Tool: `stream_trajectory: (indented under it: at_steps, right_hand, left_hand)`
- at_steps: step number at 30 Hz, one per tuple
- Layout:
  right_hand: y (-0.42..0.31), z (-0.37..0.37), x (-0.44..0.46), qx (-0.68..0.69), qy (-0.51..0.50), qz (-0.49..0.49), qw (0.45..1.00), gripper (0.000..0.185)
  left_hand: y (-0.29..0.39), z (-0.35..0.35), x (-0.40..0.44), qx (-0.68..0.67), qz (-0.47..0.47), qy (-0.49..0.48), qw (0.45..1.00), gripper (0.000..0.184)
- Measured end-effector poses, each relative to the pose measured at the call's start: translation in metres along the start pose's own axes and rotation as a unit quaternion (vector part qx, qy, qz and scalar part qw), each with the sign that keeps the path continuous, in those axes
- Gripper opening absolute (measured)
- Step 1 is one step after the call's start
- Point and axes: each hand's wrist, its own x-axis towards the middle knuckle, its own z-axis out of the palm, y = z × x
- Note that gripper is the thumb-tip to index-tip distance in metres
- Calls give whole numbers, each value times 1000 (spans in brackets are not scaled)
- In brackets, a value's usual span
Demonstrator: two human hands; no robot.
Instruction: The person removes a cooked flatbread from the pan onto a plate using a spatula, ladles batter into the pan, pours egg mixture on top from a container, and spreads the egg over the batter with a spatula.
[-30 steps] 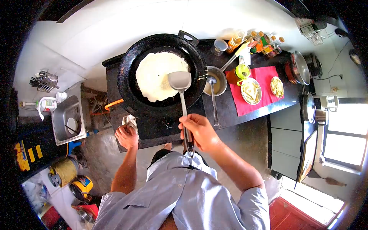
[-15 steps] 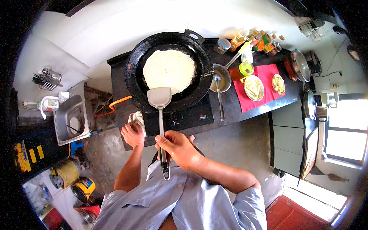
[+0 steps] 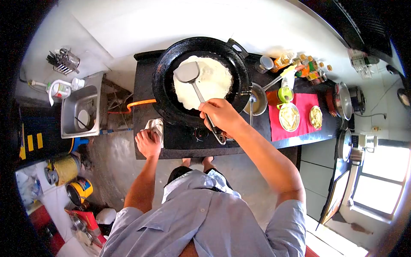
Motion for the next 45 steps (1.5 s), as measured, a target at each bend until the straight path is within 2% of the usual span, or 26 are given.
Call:
stream_trajectory:
  at_steps: [4, 11, 18, 29, 36, 44, 45]
  right_hand:
    - [5, -5, -14, 4, -23, 12, 1000, 28]
    - [18, -40, -39, -66, -80, 29, 994, 25]
    - [24, -98, -51, -133, -132, 47, 981, 24]
    - [-13, -173, -46, -239, -200, 69, 948, 25]
    - [-33, -228, -16, -361, -244, 6, 900, 27]
    - [-75, -260, 7, -440, -234, 42, 866, 21]
    - [-79, -265, 11, -420, -234, 79, 873, 22]
  left_hand:
    - [6, 0, 1, 22, -16, 1, 1000, 16]
    - [9, 1, 2, 27, -19, 15, 999, 15]
    - [12, 3, 2, 45, -23, 20, 999, 14]
    - [15, 3, 2, 59, -26, 16, 998, 15]
    - [19, 3, 2, 62, -30, 14, 998, 13]
    - [17, 4, 2, 68, -14, 21, 997, 12]
    - [18, 4, 2, 69, -20, 17, 997, 12]
